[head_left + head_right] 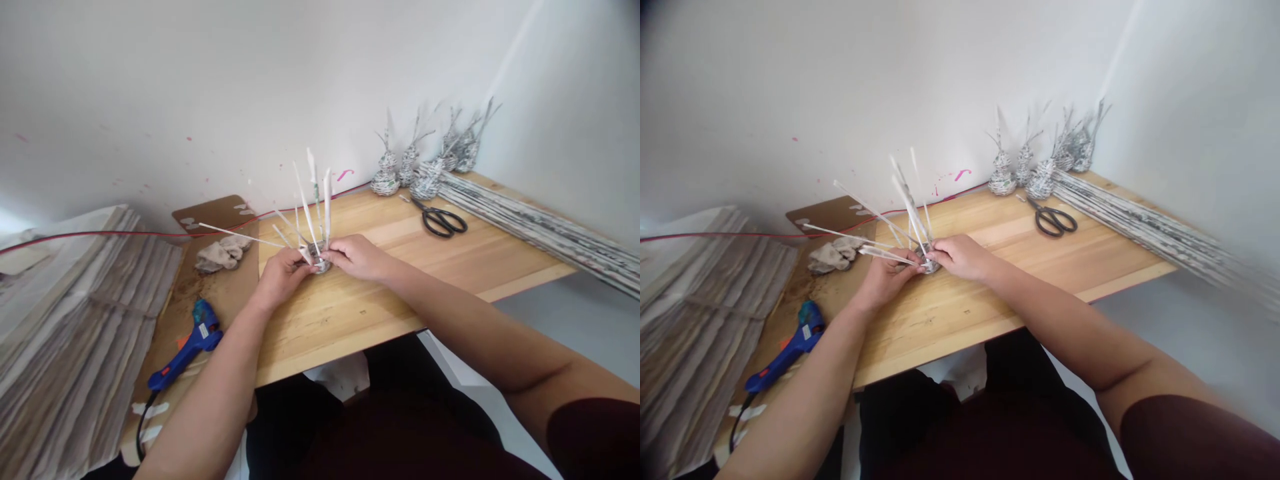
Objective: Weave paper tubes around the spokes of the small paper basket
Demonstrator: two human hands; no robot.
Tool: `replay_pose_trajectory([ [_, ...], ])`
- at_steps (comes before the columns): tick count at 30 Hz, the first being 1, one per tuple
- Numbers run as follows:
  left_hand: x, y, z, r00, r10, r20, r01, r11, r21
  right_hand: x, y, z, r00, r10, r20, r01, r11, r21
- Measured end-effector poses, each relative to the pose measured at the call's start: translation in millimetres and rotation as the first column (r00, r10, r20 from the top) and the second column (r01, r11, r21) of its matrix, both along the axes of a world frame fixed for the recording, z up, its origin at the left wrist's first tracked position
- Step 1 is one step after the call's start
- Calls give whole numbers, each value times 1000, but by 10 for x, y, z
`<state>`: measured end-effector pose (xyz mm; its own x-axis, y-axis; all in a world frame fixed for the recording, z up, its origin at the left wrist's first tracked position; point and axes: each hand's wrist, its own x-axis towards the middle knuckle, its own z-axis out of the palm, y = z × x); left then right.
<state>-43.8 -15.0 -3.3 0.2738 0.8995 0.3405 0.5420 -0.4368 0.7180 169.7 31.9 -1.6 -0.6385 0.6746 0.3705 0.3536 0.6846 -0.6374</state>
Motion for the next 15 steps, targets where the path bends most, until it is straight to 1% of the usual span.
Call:
replay_pose_trajectory([
  [2,-11,3,-2,998,22,56,-20,999,-36,20,20,17,992,-50,-113,40,995,-91],
  [4,-26,13,-4,994,43,103,-36,997,-68,55,64,42,963,-135,-232,93,979,-181],
  [6,-43,26,-5,990,59,129,-48,995,-88,89,117,61,929,-214,-301,143,960,-243],
  [7,-51,33,-6,989,62,134,-49,994,-94,101,140,65,922,-234,-309,154,953,-262],
  [9,-68,46,-10,990,62,130,-49,994,-100,110,166,60,934,-229,-274,147,945,-291],
  [12,-92,60,-24,994,55,92,-45,994,-104,86,150,32,972,-160,-171,99,942,-321],
  [15,-112,70,-50,997,45,67,-37,993,-113,46,102,10,988,-116,-100,84,955,-283],
])
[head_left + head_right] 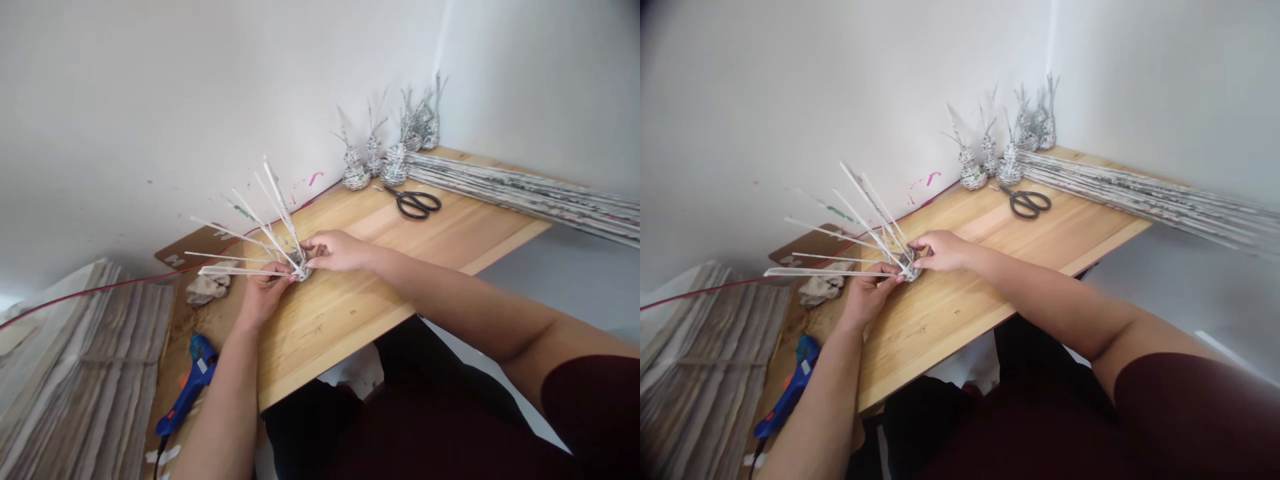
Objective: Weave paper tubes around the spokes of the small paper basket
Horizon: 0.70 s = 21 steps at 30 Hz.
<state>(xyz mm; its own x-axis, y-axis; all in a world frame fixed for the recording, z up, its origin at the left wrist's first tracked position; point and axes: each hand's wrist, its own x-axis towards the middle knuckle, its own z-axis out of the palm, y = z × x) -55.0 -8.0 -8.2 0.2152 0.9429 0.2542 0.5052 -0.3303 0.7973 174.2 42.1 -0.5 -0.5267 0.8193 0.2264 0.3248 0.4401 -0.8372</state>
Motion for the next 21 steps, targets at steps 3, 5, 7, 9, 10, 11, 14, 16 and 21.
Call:
replay_pose_trajectory([
  [3,-13,8,-30,1000,4,1,-4,1000,-16,-31,-35,-2,998,-10,56,7,998,58],
  [5,-19,12,-47,1000,7,-2,-7,1000,-15,-48,-47,0,997,-19,73,13,996,89],
  [7,-24,12,-55,1000,2,-20,-2,1000,0,-63,-54,1,996,-31,83,21,992,125],
  [9,-25,8,-52,999,-8,-41,9,1000,17,-77,-61,0,996,-45,74,33,988,150],
  [10,-24,5,-46,999,-10,-50,11,1000,24,-84,-65,-2,997,-47,58,38,987,154],
  [11,-21,2,-37,999,-9,-53,10,1000,29,-91,-68,-5,998,-50,35,44,987,152],
  [14,-12,-6,-7,1000,22,-12,-22,999,39,-111,-76,-22,996,-75,-40,79,990,119],
  [16,-8,-9,7,998,43,47,-45,998,38,-125,-77,-41,993,-93,-79,101,990,97],
  [21,-21,-1,-11,995,37,88,-40,998,38,-136,-62,-96,981,-129,-147,135,990,31],
])
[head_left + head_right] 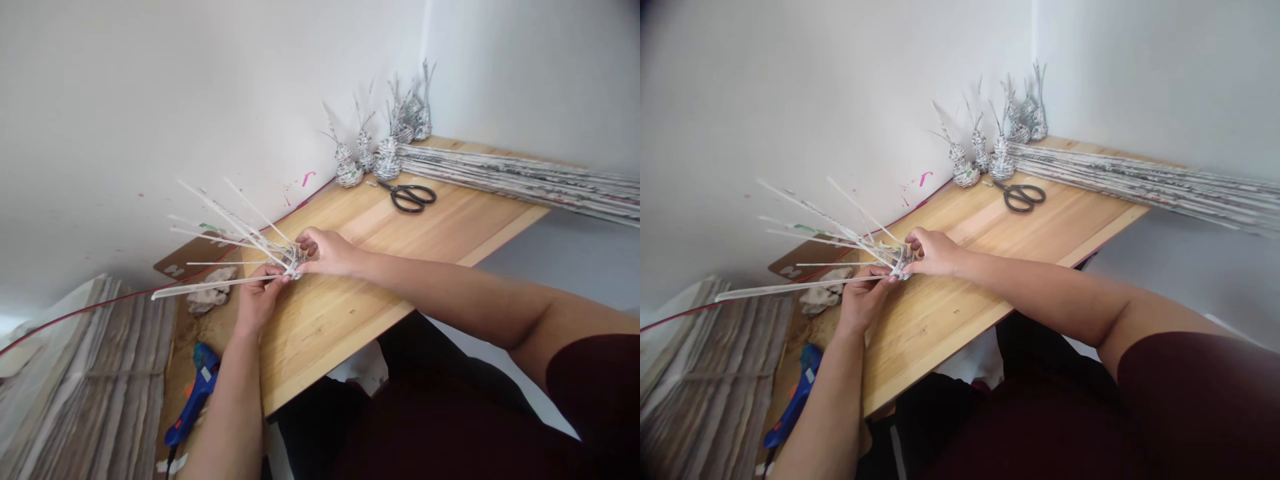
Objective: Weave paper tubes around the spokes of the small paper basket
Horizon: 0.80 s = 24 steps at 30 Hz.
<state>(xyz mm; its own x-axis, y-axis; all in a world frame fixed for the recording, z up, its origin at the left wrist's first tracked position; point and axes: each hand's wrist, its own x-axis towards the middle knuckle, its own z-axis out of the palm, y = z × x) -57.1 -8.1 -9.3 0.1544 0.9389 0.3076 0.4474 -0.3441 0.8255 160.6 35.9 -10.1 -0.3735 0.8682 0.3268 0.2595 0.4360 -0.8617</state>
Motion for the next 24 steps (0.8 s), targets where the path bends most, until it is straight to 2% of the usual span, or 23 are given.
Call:
replay_pose_trajectory([
  [7,-5,27,-35,994,-44,-96,43,999,-11,21,-13,-19,994,46,102,-46,999,-9],
  [16,10,6,-49,974,-11,-226,39,992,122,10,-50,-5,993,72,91,-66,995,-70],
  [24,158,-136,93,957,50,-285,12,977,213,56,31,13,989,146,-26,-148,962,-231],
])
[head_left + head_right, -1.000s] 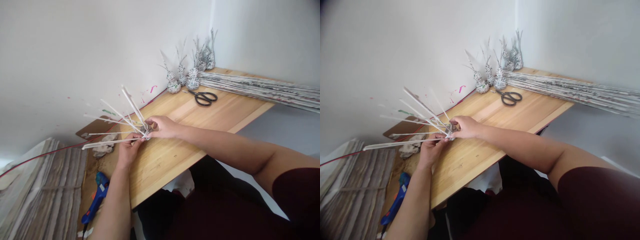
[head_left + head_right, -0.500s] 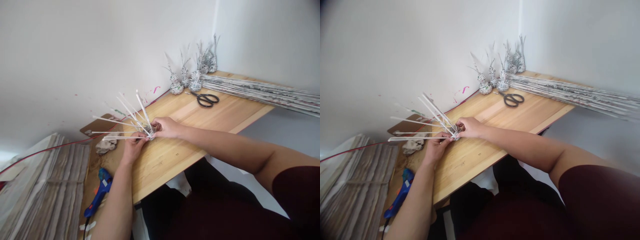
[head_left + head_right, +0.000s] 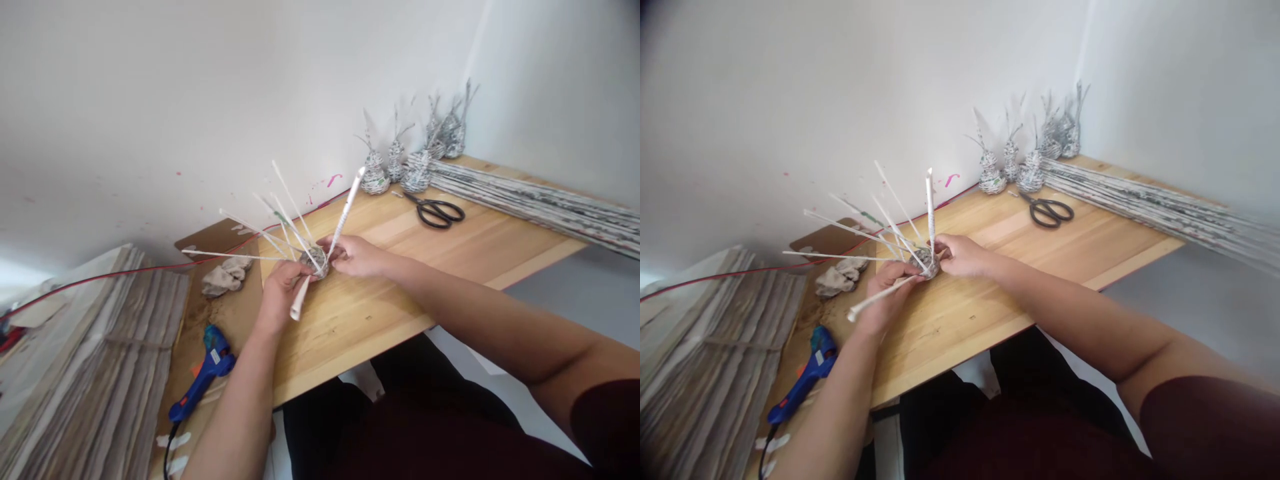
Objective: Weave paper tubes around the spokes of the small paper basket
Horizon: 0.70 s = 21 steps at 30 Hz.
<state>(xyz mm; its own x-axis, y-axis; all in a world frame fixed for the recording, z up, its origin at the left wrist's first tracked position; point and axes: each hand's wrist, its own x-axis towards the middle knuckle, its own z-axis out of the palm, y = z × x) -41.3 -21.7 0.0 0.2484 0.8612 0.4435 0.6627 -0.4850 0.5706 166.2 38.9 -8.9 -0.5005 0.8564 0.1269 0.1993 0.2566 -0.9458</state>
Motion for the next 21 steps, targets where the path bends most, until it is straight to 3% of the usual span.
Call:
replay_pose_trajectory([
  [7,50,-43,41,990,-27,-141,50,985,166,53,-44,98,991,86,-102,-86,996,-2],
  [13,2,-49,62,995,63,-76,-42,968,248,50,-81,78,992,49,-120,-33,991,133],
  [17,-14,-38,46,997,81,13,-82,983,165,50,-84,84,993,54,-108,-39,990,133],
  [21,-27,12,0,969,42,245,-45,999,8,60,-77,102,984,69,-162,-64,997,37],
])
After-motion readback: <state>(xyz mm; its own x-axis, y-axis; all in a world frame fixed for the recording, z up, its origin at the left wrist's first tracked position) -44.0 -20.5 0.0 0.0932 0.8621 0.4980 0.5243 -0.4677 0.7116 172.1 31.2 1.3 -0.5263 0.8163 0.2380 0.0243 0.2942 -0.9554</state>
